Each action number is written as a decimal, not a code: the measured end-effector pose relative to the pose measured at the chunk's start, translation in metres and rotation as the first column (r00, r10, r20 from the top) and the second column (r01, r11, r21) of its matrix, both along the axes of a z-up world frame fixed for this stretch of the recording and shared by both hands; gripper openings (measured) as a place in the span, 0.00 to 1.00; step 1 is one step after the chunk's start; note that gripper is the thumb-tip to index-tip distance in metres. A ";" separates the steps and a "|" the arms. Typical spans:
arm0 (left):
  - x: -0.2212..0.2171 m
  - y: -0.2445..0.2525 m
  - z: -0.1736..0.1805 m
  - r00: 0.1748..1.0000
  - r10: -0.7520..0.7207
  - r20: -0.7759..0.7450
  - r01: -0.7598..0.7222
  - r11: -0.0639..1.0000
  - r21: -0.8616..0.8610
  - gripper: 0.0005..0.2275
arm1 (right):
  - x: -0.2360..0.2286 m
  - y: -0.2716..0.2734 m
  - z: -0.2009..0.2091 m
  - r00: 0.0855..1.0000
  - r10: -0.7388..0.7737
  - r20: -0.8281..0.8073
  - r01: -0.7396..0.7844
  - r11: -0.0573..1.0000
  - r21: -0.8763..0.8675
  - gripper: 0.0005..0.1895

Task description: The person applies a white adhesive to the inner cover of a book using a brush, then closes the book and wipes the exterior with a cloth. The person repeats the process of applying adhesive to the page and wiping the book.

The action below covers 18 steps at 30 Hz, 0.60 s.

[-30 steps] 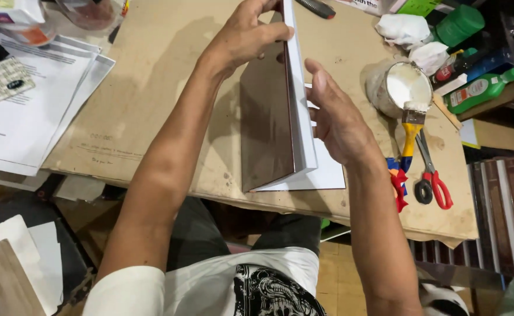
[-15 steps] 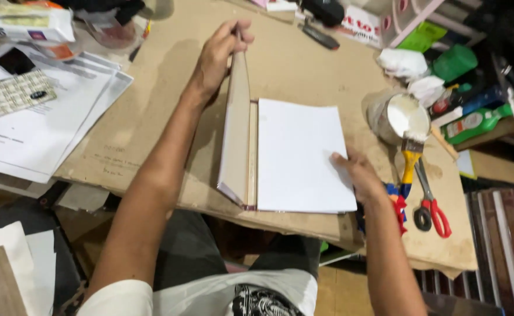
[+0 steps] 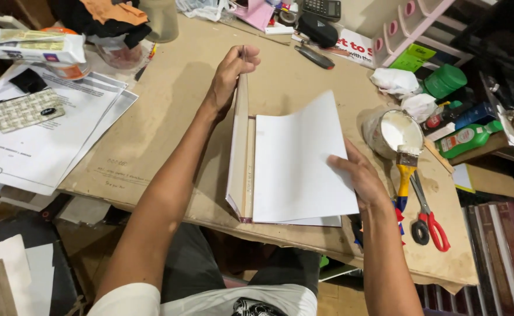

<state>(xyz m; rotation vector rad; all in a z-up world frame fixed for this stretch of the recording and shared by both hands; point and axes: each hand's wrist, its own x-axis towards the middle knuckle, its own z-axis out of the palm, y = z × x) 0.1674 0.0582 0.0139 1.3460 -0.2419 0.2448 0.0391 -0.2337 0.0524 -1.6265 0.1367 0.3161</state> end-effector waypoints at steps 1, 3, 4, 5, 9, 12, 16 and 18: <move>0.009 -0.004 -0.005 0.998 -0.029 0.049 0.029 1.000 -0.012 0.23 | 0.000 0.005 0.006 0.999 0.028 0.026 -0.027 0.998 -0.052 0.40; 0.017 -0.012 -0.006 0.993 -0.063 0.098 0.066 0.998 -0.022 0.25 | 0.001 0.018 0.015 0.997 0.051 0.051 -0.045 0.994 -0.104 0.41; 0.017 -0.017 -0.002 0.995 -0.078 0.054 0.077 0.997 0.014 0.26 | 0.002 0.026 0.018 0.987 0.119 0.105 -0.108 0.989 -0.100 0.41; 0.016 -0.025 0.002 0.995 -0.097 0.010 0.097 0.994 0.049 0.28 | 0.002 0.033 0.021 0.971 0.179 0.158 -0.165 0.981 -0.101 0.40; 0.034 -0.041 -0.009 0.992 -0.129 0.000 0.127 0.979 0.157 0.31 | 0.007 0.058 0.015 0.970 0.168 0.173 -0.122 0.960 -0.252 0.44; 0.042 -0.047 -0.018 0.981 -0.094 0.172 0.068 0.986 0.150 0.27 | -0.002 0.081 0.023 0.941 0.216 0.259 -0.175 0.969 -0.174 0.41; 0.045 -0.045 -0.030 0.988 -0.107 0.115 0.113 0.992 -0.047 0.13 | -0.032 0.082 0.038 0.962 0.266 0.062 -0.256 0.957 -0.135 0.46; 0.040 -0.038 -0.024 0.985 -0.115 0.129 0.128 0.987 -0.098 0.15 | -0.045 0.054 0.019 0.935 0.342 0.098 -0.328 0.935 -0.136 0.44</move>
